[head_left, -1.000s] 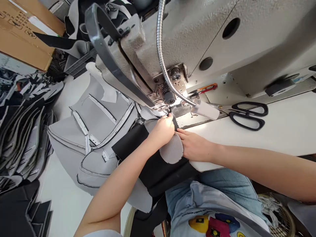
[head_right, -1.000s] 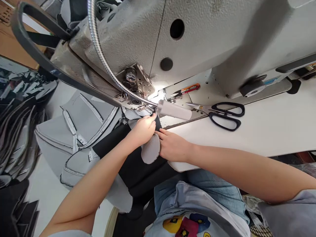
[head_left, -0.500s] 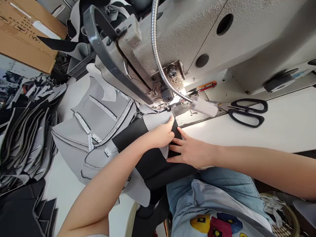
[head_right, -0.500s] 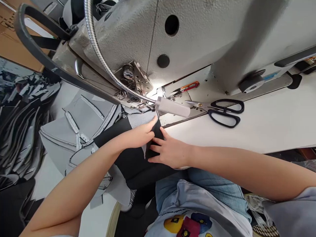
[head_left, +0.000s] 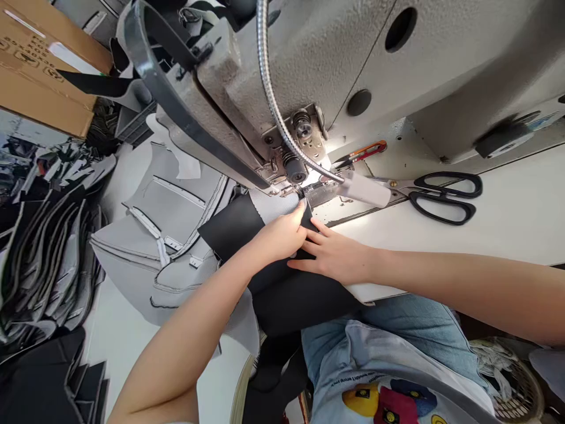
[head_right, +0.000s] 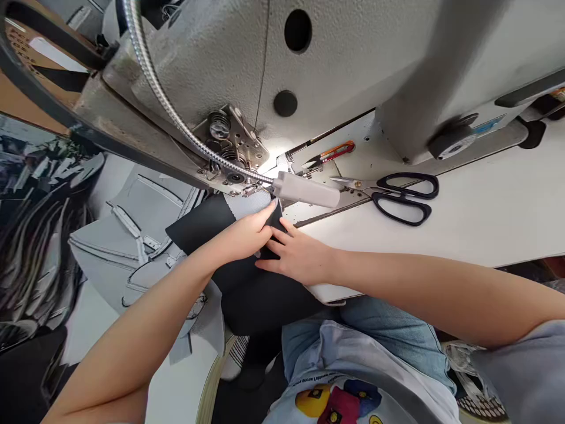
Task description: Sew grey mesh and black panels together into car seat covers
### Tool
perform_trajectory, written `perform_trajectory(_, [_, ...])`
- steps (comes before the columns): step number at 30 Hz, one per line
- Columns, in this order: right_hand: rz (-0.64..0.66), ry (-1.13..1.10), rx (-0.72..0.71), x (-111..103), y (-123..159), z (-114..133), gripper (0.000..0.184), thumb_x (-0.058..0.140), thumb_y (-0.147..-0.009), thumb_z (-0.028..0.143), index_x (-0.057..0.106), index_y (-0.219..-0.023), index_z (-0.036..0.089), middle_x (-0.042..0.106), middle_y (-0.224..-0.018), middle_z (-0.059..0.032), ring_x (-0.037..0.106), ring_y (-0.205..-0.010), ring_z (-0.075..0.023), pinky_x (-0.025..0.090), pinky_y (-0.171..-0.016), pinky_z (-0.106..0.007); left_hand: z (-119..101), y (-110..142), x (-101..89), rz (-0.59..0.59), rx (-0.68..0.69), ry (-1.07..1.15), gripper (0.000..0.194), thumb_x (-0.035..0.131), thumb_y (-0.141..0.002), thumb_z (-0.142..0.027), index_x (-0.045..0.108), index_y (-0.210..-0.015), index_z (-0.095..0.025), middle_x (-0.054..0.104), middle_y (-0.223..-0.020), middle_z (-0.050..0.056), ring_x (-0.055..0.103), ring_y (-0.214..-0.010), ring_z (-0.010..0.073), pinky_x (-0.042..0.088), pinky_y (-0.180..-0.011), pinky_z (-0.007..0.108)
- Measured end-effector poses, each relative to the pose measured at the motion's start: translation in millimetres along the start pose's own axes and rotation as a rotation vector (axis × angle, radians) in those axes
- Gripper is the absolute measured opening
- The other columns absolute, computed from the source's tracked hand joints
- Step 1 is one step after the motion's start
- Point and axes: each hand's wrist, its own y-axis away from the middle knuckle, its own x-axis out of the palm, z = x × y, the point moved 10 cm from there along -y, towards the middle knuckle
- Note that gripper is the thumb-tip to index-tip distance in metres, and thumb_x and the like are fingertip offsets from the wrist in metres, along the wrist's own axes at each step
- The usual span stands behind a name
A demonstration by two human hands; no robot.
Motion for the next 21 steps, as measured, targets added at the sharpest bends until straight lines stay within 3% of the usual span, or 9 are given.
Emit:
perform_trajectory(4, [0.088, -0.12, -0.279, 1, 18, 36, 0.079, 0.072, -0.067, 0.027, 0.043, -0.141, 0.021, 0.04, -0.145, -0.0175, 0.032, -0.135, -0.0381, 0.014, -0.111, -0.06, -5, 12, 8.7, 0.007, 0.004, -0.178, 0.063, 0.035, -0.089, -0.024, 0.02, -0.15, -0.014, 0.068, -0.109, 0.011, 0.066, -0.094, 0.0279, 0.05, -0.072, 0.034])
perform_trajectory(7, [0.096, -0.141, -0.382, 6, 27, 54, 0.06, 0.065, -0.076, 0.027, 0.052, -0.134, 0.016, 0.044, -0.144, -0.0125, 0.031, -0.137, -0.0353, 0.016, -0.114, -0.056, -9, 21, 15.6, -0.029, 0.039, -0.206, 0.052, 0.032, -0.093, -0.021, 0.031, -0.145, -0.017, 0.066, -0.107, 0.009, 0.066, -0.09, 0.025, 0.048, -0.068, 0.031])
perform_trajectory(10, [0.009, -0.086, -0.294, 8, 22, 51, 0.04, 0.05, -0.089, 0.022, 0.058, -0.128, 0.014, 0.054, -0.137, -0.0103, 0.043, -0.131, -0.0289, 0.024, -0.113, -0.049, -9, 24, 20.1, -0.063, 0.043, -0.19, 0.046, 0.033, -0.095, -0.019, 0.037, -0.141, -0.02, 0.064, -0.105, 0.008, 0.065, -0.087, 0.0215, 0.047, -0.065, 0.029])
perform_trajectory(16, [-0.129, 0.181, -0.009, 1, 10, 29, 0.036, 0.047, -0.091, 0.018, 0.06, -0.123, 0.007, 0.061, -0.124, -0.019, 0.059, -0.111, -0.0269, 0.046, -0.096, -0.043, -6, 12, 16.3, -0.219, 0.056, -0.238, 0.039, 0.035, -0.097, -0.02, 0.047, -0.134, -0.02, 0.061, -0.096, 0.007, 0.063, -0.086, 0.0203, 0.047, -0.065, 0.028])
perform_trajectory(21, [-0.171, 0.283, 0.046, -2, 4, 12, 0.036, 0.044, -0.091, 0.013, 0.06, -0.121, 0.005, 0.062, -0.122, -0.0182, 0.06, -0.111, -0.0275, 0.048, -0.097, -0.042, -4, 1, 6.9, -0.421, 0.15, -0.3, 0.03, 0.039, -0.097, -0.024, 0.061, -0.116, -0.019, 0.06, -0.089, 0.008, 0.06, -0.087, 0.0222, 0.047, -0.067, 0.029])
